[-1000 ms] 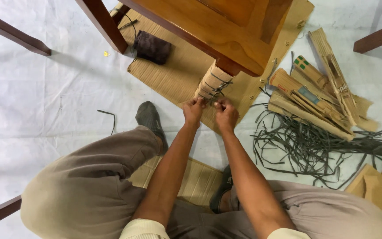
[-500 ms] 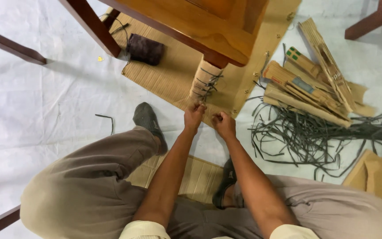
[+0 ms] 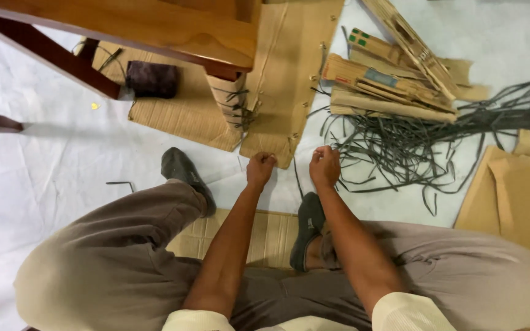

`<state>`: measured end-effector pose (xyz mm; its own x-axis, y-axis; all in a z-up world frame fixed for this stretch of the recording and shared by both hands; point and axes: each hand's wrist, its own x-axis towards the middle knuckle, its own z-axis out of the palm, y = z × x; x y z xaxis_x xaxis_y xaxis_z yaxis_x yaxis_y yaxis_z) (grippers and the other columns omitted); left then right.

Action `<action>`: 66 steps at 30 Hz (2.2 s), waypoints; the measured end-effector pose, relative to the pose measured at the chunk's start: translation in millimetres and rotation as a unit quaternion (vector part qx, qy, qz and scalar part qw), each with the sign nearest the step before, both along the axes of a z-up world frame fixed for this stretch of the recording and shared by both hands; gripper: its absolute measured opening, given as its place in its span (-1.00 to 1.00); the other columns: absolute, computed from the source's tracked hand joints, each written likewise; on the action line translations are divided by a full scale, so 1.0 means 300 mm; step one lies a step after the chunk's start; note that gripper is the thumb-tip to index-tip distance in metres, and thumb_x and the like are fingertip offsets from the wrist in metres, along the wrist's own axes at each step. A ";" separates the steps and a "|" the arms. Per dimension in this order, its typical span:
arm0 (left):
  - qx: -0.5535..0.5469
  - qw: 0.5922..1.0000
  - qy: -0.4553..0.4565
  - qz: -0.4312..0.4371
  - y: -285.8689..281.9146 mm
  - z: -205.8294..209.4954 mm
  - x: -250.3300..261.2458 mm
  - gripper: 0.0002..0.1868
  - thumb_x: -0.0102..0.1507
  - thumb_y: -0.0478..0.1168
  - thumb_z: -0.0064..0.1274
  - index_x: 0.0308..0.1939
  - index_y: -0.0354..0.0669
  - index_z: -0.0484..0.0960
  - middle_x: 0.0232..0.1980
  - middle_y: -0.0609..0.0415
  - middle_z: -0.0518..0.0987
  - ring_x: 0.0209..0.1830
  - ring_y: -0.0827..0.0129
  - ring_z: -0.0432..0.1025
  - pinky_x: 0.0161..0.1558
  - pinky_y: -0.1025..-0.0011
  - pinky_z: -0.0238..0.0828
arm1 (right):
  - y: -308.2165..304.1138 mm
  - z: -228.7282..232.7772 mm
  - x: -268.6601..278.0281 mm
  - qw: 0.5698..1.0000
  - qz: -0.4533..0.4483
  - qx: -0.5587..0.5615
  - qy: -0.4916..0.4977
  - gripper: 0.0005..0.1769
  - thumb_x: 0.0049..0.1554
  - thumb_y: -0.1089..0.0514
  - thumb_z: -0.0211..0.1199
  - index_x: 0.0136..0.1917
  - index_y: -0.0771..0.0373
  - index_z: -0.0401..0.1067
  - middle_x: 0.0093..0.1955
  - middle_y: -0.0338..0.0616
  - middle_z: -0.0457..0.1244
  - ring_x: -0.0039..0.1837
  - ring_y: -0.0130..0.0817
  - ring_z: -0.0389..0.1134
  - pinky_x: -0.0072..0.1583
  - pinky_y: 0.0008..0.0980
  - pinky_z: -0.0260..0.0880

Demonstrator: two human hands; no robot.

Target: The person wraps the legs of a wooden table with cardboard and secures them with plastic ties for protection.

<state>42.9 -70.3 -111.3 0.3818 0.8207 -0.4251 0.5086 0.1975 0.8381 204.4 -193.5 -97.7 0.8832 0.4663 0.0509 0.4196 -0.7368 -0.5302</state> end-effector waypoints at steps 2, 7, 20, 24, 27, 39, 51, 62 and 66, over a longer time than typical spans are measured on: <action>0.005 1.000 0.000 -0.005 -0.019 -0.047 0.023 -0.68 0.20 -0.01 0.19 -0.12 -0.13 0.76 -0.21 0.00 0.72 -0.18 0.23 0.60 -0.08 0.33 0.48 | -0.025 0.053 0.003 0.999 -0.028 -0.016 -0.006 -0.89 0.17 0.08 0.31 -0.05 0.11 0.49 0.06 -0.08 0.29 0.18 -0.03 0.30 0.16 -0.10 0.34; 0.015 1.000 -0.002 -0.025 -0.059 -0.095 0.063 -0.67 0.18 0.00 0.19 -0.12 -0.11 0.76 -0.21 0.02 0.72 -0.18 0.25 0.60 -0.08 0.33 0.50 | -0.081 -0.004 0.027 0.997 -0.038 -0.060 0.026 -0.80 0.11 0.04 0.33 0.01 0.08 0.53 0.28 -0.13 0.26 0.33 -0.02 0.20 0.32 -0.09 0.25; -0.014 1.000 0.006 -0.015 -0.059 0.019 0.054 -0.68 0.17 -0.02 0.17 -0.13 -0.13 0.76 -0.22 0.03 0.74 -0.18 0.25 0.61 -0.06 0.33 0.49 | -0.053 -0.002 0.026 0.994 0.020 0.067 -0.081 -0.69 0.23 0.20 0.15 0.23 0.19 0.49 0.34 -0.11 0.31 0.37 -0.04 0.27 0.33 -0.03 0.28; -0.007 1.000 -0.007 -0.002 -0.046 0.023 0.020 -0.66 0.12 -0.03 0.18 -0.10 -0.10 0.76 -0.20 0.04 0.73 -0.15 0.24 0.61 -0.05 0.32 0.49 | -0.082 -0.016 0.106 0.980 -0.196 -0.029 0.027 -0.61 0.18 0.10 0.21 0.24 0.26 0.45 0.39 -0.01 0.21 0.37 0.04 0.24 0.28 0.10 0.26; -0.011 1.000 -0.007 -0.002 -0.042 0.005 0.000 -0.67 0.17 0.00 0.17 -0.11 -0.09 0.76 -0.20 0.02 0.74 -0.12 0.22 0.62 -0.01 0.34 0.49 | -0.158 -0.009 0.182 0.945 -0.277 -0.106 0.136 -0.52 0.21 0.01 0.21 0.30 0.33 0.36 0.40 0.17 0.13 0.37 0.17 0.21 0.26 0.19 0.26; -0.017 0.998 0.053 -0.006 -0.055 -0.057 -0.007 -0.70 0.14 -0.05 0.15 -0.14 -0.06 0.78 -0.14 0.00 0.74 -0.07 0.18 0.61 0.03 0.30 0.48 | -0.111 0.021 0.033 0.987 -0.110 0.071 0.092 -0.80 0.24 0.01 0.19 0.13 -0.01 0.47 0.24 -0.11 0.25 0.19 -0.21 0.37 0.25 -0.19 0.42; -0.024 0.999 0.036 -0.001 -0.047 -0.082 -0.044 -0.71 0.16 -0.05 0.14 -0.12 -0.06 0.76 -0.18 0.03 0.76 -0.08 0.23 0.63 0.01 0.33 0.50 | -0.132 -0.108 0.009 0.984 -0.074 -0.134 0.090 -0.57 0.20 0.13 0.11 0.34 0.13 0.41 0.41 -0.06 0.15 0.35 -0.01 0.19 0.27 -0.02 0.30; -0.132 0.984 -0.119 -0.022 -0.056 -0.016 0.012 -0.59 0.33 0.03 0.03 -0.15 -0.25 0.75 -0.23 0.02 0.72 -0.23 0.36 0.58 -0.10 0.42 0.51 | -0.001 0.237 -0.176 0.958 0.215 0.182 0.059 -0.81 0.20 0.21 0.28 0.08 0.24 0.57 0.09 -0.05 0.37 -0.06 -0.09 0.46 -0.02 -0.28 0.48; -0.242 0.938 -0.249 0.020 -0.024 0.010 0.014 -0.62 0.38 -0.03 -0.02 -0.11 -0.29 0.72 -0.23 0.10 0.70 -0.25 0.48 0.56 -0.15 0.53 0.49 | 0.008 0.179 -0.239 0.916 0.348 0.130 0.153 -0.84 0.16 0.19 0.30 0.01 0.27 0.56 0.11 -0.04 0.39 -0.02 -0.10 0.46 -0.07 -0.29 0.50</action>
<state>47.2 -77.5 -108.4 0.6049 0.5955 -0.5287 0.0627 0.6262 0.7772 132.8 -191.1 -43.9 0.3679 0.9290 0.0396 0.5428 -0.1800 -0.8203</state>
